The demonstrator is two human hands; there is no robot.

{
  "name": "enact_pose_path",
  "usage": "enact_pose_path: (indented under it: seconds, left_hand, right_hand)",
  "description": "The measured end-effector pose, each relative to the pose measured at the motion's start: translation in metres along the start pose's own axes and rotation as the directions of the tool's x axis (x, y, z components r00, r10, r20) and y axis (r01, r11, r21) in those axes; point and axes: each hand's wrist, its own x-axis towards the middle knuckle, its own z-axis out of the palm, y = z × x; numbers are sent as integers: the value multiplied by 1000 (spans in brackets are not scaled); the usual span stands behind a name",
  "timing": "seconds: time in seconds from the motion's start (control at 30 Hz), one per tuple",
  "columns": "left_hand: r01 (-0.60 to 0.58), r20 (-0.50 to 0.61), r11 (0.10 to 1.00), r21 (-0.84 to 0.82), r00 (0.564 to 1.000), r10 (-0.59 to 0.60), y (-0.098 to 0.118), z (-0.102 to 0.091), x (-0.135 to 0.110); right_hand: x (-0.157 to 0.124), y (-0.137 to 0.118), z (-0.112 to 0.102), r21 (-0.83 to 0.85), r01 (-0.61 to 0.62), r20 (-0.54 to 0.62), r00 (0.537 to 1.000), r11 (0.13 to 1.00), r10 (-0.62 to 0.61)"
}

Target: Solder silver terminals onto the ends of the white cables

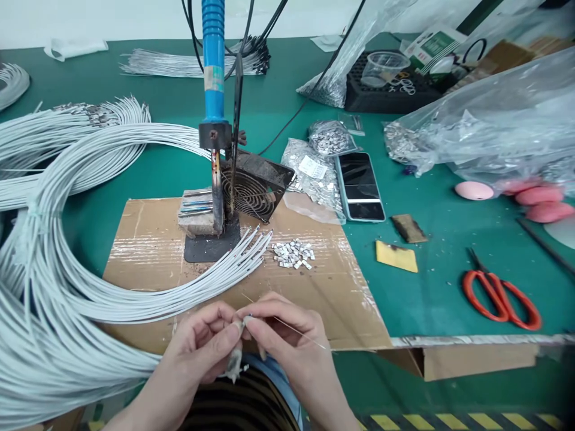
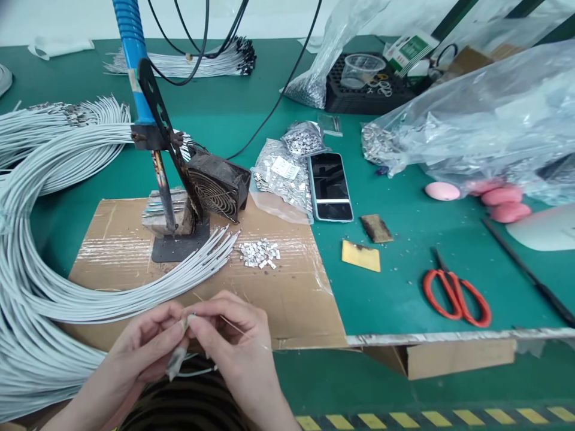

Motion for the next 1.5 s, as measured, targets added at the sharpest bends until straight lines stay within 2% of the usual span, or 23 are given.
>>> enact_pose_path:
  seconds: [0.1,0.3,0.43,0.5,0.53,0.6,0.7,0.83,0.97,1.17,1.23,1.37,1.43,1.5]
  left_hand:
    - [-16,23,1000,14,1000,16,-3,-2,1]
    - [-58,-83,994,93,994,65,-1,6,-1]
    - [-30,-118,996,90,992,41,0,10,-2]
    - [5,-133,997,74,991,4,-1,9,-1]
    - [14,-139,998,67,990,-5,-1,9,-1]
    - [2,-146,998,57,989,6,0,9,0]
    - [-35,-145,998,57,989,43,2,9,1]
    - [-58,-153,997,41,986,63,3,11,1]
    - [-110,-156,992,65,980,119,1,13,1]
    - [-103,-151,992,77,982,113,-3,13,0]
    - [-77,-142,994,74,986,87,-4,12,-1]
    - [-12,-162,1000,29,987,17,-1,11,-1]
    - [-10,-176,1000,-19,984,7,2,12,-1]
    - [-16,-180,998,-56,984,6,4,12,0]
  right_hand:
    - [-2,3,-2,19,-1,-22,1000,1000,1]
    - [-6,16,0,95,15,-84,996,995,-7]
    - [1,9,-8,279,53,-267,964,959,24]
    - [5,3,-15,304,99,-360,933,948,18]
    - [6,1,-17,279,98,-367,930,955,12]
    - [4,2,-18,179,63,-318,948,982,-3]
    - [-2,9,-9,23,-1,-163,987,1000,5]
    - [-5,12,5,37,-27,-101,994,999,30]
    - [-3,9,9,92,-31,-109,993,995,41]
    - [-4,15,9,-8,115,-143,983,993,-115]
    - [-1,16,8,72,131,-178,977,989,-117]
    - [7,13,-2,221,165,-323,942,961,-88]
    - [9,10,-7,189,154,-319,944,970,-88]
    - [7,9,-9,122,108,-262,962,987,-73]
